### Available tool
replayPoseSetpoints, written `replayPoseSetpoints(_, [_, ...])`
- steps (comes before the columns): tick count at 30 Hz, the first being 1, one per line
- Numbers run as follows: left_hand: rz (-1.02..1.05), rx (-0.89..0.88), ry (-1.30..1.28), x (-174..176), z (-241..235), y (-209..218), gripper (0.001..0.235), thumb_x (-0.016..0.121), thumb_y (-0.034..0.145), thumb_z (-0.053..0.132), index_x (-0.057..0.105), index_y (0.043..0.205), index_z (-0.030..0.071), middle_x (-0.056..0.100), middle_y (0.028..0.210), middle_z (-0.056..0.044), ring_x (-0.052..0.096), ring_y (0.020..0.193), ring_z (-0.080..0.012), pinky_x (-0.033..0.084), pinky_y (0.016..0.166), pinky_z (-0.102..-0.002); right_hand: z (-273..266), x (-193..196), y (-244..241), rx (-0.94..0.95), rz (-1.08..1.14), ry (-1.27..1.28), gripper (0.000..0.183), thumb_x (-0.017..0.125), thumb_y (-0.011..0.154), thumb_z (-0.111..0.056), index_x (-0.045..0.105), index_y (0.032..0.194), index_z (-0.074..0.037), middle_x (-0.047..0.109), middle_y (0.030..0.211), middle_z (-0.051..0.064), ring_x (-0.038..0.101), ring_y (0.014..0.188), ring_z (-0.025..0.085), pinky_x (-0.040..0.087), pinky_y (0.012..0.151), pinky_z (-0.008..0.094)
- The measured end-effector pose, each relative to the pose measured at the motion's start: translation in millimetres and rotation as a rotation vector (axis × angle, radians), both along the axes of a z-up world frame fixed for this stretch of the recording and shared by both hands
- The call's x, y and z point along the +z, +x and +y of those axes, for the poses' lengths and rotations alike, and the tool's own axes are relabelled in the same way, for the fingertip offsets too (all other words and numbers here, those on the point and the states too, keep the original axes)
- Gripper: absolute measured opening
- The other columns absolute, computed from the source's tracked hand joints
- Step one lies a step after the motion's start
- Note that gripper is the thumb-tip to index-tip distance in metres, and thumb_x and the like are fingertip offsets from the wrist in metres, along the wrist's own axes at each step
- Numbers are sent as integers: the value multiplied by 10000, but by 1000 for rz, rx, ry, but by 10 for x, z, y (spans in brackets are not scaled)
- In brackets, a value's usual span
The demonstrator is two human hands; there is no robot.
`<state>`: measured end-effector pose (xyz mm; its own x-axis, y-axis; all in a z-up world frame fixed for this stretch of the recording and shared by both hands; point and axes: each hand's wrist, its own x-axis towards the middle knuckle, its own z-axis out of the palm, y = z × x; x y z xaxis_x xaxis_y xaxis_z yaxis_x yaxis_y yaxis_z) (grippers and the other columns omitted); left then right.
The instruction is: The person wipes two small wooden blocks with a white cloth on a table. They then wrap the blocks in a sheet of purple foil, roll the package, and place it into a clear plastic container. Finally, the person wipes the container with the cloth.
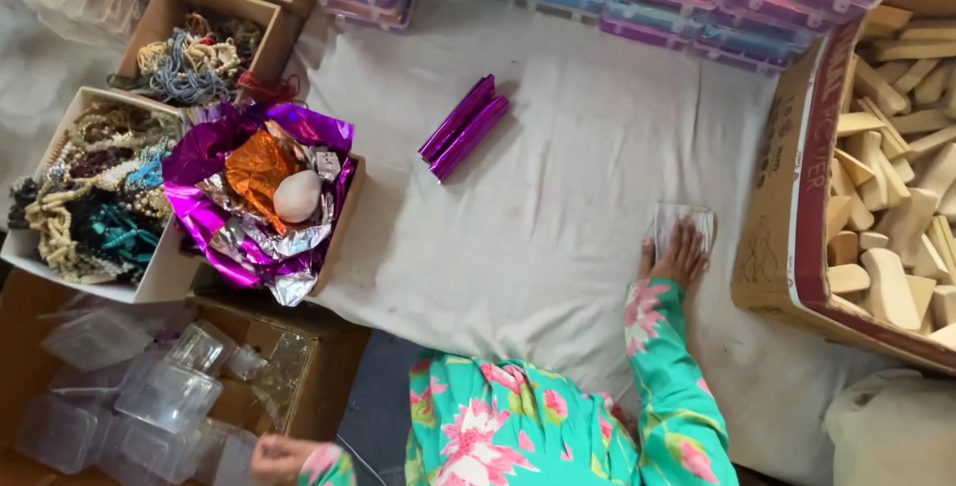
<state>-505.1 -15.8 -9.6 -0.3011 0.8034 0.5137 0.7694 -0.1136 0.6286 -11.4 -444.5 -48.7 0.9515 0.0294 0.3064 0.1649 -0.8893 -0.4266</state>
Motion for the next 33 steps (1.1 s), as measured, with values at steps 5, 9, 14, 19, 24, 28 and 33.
replayPoseSetpoints(5, [362, -249, 134, -348, 40, -948, 436, 510, 1234, 385, 566, 1291, -43, 569, 1329, -244, 580, 1231, -378, 490, 1089, -490, 9, -36, -13, 20, -15, -31, 693, 534, 1061, -434, 402, 1607, -29, 347, 1684, 191, 241, 1577, 398, 112, 1254, 635])
replayPoseSetpoints(9, [835, -151, -243, -516, 65, -1022, 626, 592, 1064, 664, 572, 1370, 118, 572, 1263, -131, 576, 1190, -316, 416, 1087, -512, 60, 120, -50, 7, 15, -29, 658, 533, 1063, -419, 422, 1586, -35, 359, 1673, 192, 248, 1568, 397, 116, 1249, 630])
replayPoseSetpoints(14, [977, -120, -227, -636, 157, -1102, 1002, 666, 773, 830, 482, 1425, 91, 555, 1439, -140, 552, 1246, -312, 368, 1110, -518, 63, 173, -73, 25, 11, -27, 647, 536, 1073, -404, 427, 1587, -26, 355, 1676, 198, 246, 1572, 399, 119, 1257, 623])
replayPoseSetpoints(19, [1156, -141, -299, -705, 237, -1249, 1212, 659, 593, 908, 474, 1493, 118, 579, 1386, -122, 580, 1113, -293, 397, 1009, -460, 109, 273, -132, 24, 40, 11, 633, 528, 1083, -395, 424, 1590, -30, 357, 1675, 195, 247, 1578, 394, 119, 1263, 622])
replayPoseSetpoints(24, [1299, -110, -425, -797, 326, -1296, 1287, 562, 496, 1008, 516, 1394, 88, 582, 1151, -97, 594, 941, -262, 471, 868, -453, 99, 261, -105, 22, 37, 6, 643, 548, 1073, -394, 423, 1597, -42, 356, 1676, 185, 241, 1571, 396, 106, 1249, 624])
replayPoseSetpoints(28, [1201, -252, -495, -766, 393, -1615, 1400, 679, 360, 945, 514, 1412, 35, 610, 1079, -144, 628, 921, -308, 504, 733, -438, 78, 245, -83, 32, 44, 5, 648, 555, 1062, -394, 425, 1597, -53, 357, 1675, 171, 238, 1574, 392, 104, 1262, 616])
replayPoseSetpoints(33, [1132, -386, -615, -533, 95, -2171, 1294, 696, 442, 881, 521, 1404, 33, 622, 1106, -160, 631, 962, -320, 504, 776, -442, 3, 110, -7, 20, -29, -61, 614, 624, 1022, -385, 527, 1544, -76, 473, 1612, 176, 381, 1509, 379, 204, 1229, 608])
